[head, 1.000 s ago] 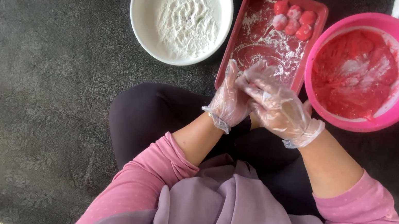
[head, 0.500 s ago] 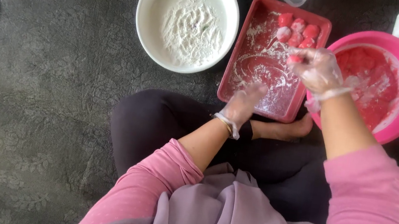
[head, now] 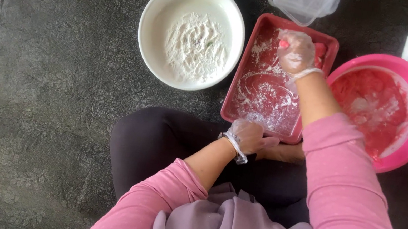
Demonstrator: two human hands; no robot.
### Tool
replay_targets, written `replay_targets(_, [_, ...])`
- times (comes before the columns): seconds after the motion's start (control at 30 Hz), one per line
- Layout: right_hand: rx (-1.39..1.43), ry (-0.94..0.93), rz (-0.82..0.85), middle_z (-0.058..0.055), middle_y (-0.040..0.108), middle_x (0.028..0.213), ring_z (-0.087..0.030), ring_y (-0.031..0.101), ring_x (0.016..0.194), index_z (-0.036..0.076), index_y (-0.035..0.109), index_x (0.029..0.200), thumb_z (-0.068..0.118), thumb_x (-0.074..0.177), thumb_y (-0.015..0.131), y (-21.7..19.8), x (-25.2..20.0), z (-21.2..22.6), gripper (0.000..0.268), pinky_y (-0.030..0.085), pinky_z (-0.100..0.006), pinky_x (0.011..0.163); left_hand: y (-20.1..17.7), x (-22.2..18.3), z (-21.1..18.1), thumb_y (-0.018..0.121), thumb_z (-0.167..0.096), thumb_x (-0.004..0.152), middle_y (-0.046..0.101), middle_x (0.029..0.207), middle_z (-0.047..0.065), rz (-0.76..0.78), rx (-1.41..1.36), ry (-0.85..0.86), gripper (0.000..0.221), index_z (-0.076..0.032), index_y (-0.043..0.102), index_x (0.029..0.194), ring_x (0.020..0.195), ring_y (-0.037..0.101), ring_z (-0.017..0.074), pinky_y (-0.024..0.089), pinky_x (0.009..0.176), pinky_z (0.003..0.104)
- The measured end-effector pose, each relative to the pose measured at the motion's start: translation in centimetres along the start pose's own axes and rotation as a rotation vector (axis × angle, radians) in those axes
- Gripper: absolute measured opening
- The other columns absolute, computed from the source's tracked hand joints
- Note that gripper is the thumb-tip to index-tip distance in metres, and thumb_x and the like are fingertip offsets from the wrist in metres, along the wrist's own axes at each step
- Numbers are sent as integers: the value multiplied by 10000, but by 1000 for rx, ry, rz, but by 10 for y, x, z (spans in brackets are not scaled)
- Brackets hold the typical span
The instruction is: Shape pink dough into small balls and coat them with white powder before placing them in a tray
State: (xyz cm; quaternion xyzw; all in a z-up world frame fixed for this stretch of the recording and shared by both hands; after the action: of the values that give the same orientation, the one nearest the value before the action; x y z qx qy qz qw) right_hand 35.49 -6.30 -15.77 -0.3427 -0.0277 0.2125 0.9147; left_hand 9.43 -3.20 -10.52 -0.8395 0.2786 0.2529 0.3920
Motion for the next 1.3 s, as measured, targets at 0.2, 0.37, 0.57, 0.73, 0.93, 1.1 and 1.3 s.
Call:
replay_targets(0.2, [-255,-575,-223,-236,739,1173,-372,699,1101,-52,760,1179,-137,788,634,18,10,-3,419,535,-413,1049,2,1,-4,340,-706,888,735,1140,167,15,50,74,617,-379,725,1241,1115,670,369,494,928,437])
replay_targets(0.37, [-173,-415,-194,-290,665,1252,-389,647,1176,-101,674,1284,-183,914,636,-1,-3,31,381,538,-398,1056,0,1,-7,350,-677,910,740,1083,186,16,70,95,605,-330,750,1205,1043,686,392,512,866,471])
replay_targets(0.57, [-138,-491,-227,-296,644,1223,-424,651,1151,-48,637,1017,-238,779,779,-19,-20,53,336,634,-390,910,0,0,-7,382,-663,909,729,1094,223,3,41,91,694,-127,759,1136,1047,672,425,504,875,491])
replay_targets(0.73, [-71,-591,-271,-179,638,1064,-348,621,1054,19,562,880,-234,831,571,-18,-16,44,259,569,-412,870,3,2,-7,365,-658,916,737,1067,209,3,72,110,643,-220,757,1177,1031,682,415,509,873,484])
replay_targets(0.93, [196,-262,-98,-218,638,1224,-282,650,1050,-92,612,1308,-121,944,542,9,2,4,372,576,-312,926,2,2,-8,353,-656,917,736,1080,194,20,88,114,649,-234,750,1211,1040,677,398,501,876,474])
replay_targets(1.1, [786,357,-31,-108,649,1335,-215,631,1254,22,552,1391,328,977,607,15,-5,13,517,446,-358,1157,2,2,-8,352,-645,918,729,1120,174,34,90,115,587,-343,725,1256,1058,672,389,502,876,476])
replay_targets(1.3, [888,523,-205,-6,569,640,-123,567,538,168,449,578,-70,852,497,-8,-10,35,366,504,-225,527,5,4,-7,340,-659,911,731,1128,155,55,85,99,613,-340,713,1278,1077,663,370,495,880,460])
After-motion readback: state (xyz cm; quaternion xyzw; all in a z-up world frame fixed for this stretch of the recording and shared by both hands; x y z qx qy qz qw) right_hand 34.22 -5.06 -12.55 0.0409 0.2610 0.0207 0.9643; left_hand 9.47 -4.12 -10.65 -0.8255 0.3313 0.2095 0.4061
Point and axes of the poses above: each hand's wrist, its own x-axis towards the middle knuckle, its own y-axis out of the palm, z = x × y, the point moved 9 cm from there along x, towards the middle knuckle
